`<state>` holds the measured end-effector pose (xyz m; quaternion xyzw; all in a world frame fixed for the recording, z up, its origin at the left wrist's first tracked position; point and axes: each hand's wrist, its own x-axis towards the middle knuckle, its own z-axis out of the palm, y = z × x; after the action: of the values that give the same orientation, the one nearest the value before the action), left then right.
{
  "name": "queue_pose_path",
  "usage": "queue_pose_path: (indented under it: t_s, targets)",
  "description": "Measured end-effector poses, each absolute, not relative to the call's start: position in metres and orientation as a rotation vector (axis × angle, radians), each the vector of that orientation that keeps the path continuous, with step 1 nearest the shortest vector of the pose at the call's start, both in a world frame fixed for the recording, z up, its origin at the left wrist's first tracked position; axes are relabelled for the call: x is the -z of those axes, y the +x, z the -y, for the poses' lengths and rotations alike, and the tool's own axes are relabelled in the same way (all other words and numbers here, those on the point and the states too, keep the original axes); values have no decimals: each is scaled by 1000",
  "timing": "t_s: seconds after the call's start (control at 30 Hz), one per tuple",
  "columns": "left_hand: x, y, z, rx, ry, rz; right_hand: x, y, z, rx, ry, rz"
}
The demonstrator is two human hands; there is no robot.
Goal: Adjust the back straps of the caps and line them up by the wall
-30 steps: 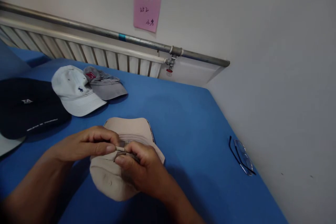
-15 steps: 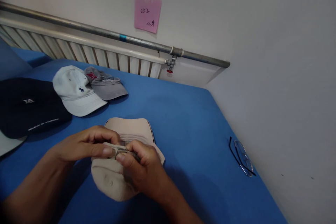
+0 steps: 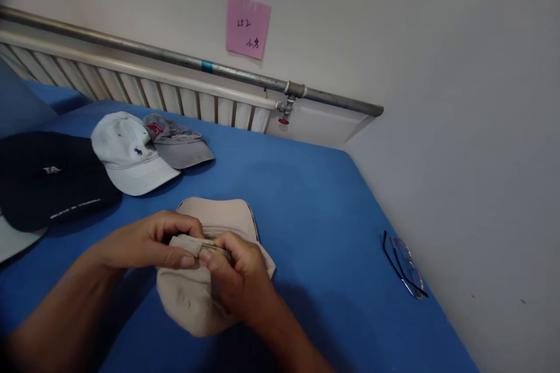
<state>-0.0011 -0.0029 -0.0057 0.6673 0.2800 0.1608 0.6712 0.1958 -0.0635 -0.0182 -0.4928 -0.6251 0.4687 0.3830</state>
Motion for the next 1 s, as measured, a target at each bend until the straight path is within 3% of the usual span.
queue_pose_path:
  t_s: [0.17, 0.4, 0.57, 1.0]
  targets:
    - [6, -3, 2, -328, 1382, -536, 12, 206, 61, -1242, -1280, 1614]
    - [11, -10, -1, -425, 1287, -422, 6, 226, 57, -911, -1260, 1674]
    - [15, -19, -4, -430, 1298, -383, 16, 238, 54, -854, -1294, 1667]
    - [13, 14, 5, -399, 1225, -674, 14, 239, 10, -76, -1256, 1573]
